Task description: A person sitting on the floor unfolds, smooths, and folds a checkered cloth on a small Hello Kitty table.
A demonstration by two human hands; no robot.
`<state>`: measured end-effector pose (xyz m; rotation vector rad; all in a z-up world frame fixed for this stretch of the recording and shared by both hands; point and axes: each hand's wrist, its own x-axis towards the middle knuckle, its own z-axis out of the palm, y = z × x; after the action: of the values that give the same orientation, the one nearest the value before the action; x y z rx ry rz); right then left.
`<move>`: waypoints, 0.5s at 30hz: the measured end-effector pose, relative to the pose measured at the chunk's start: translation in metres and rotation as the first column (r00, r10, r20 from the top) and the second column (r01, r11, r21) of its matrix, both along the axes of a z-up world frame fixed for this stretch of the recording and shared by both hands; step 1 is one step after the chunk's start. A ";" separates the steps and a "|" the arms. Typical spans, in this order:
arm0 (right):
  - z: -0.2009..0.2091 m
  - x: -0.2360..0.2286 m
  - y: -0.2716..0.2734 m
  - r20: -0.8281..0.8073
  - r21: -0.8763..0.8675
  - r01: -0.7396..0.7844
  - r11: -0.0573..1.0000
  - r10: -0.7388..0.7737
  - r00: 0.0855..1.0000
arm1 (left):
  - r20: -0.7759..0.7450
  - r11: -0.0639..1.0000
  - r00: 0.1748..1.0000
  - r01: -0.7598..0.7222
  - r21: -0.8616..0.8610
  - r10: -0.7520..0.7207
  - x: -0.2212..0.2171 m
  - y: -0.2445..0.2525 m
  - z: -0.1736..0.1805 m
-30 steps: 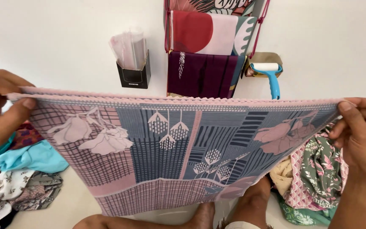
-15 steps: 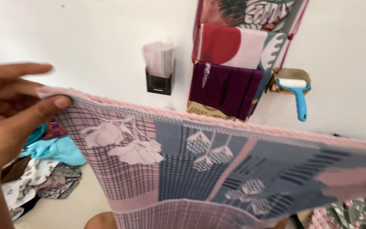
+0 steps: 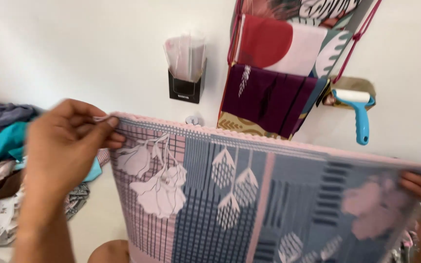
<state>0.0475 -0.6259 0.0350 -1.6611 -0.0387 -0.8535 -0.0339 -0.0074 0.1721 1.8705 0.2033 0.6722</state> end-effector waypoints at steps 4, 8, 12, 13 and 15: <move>-0.044 0.031 0.081 0.072 0.237 0.021 0.971 -0.039 0.997 | -0.010 0.996 0.999 0.038 -0.083 -0.039 0.084 0.004 -0.115; -0.131 0.074 0.104 -0.035 0.481 0.055 0.875 -0.044 0.998 | -0.023 1.000 1.000 -0.008 -0.018 0.007 0.137 -0.009 -0.231; -0.207 0.114 0.113 -0.092 0.507 0.192 0.840 -0.169 0.981 | -0.049 0.996 0.997 -0.058 0.069 0.061 0.162 -0.031 -0.290; -0.227 0.125 0.111 -0.119 0.502 0.229 0.834 -0.195 0.974 | -0.066 0.993 0.995 -0.071 0.097 0.078 0.166 -0.037 -0.298; -0.239 0.130 0.112 -0.133 0.458 0.243 0.855 -0.205 0.970 | -0.059 0.988 0.994 -0.082 0.128 0.090 0.182 -0.034 -0.321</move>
<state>0.1774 -0.5137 -0.2035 -1.2463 0.4002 -0.8866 0.1479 -0.0412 -0.1486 2.0151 0.2904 0.6974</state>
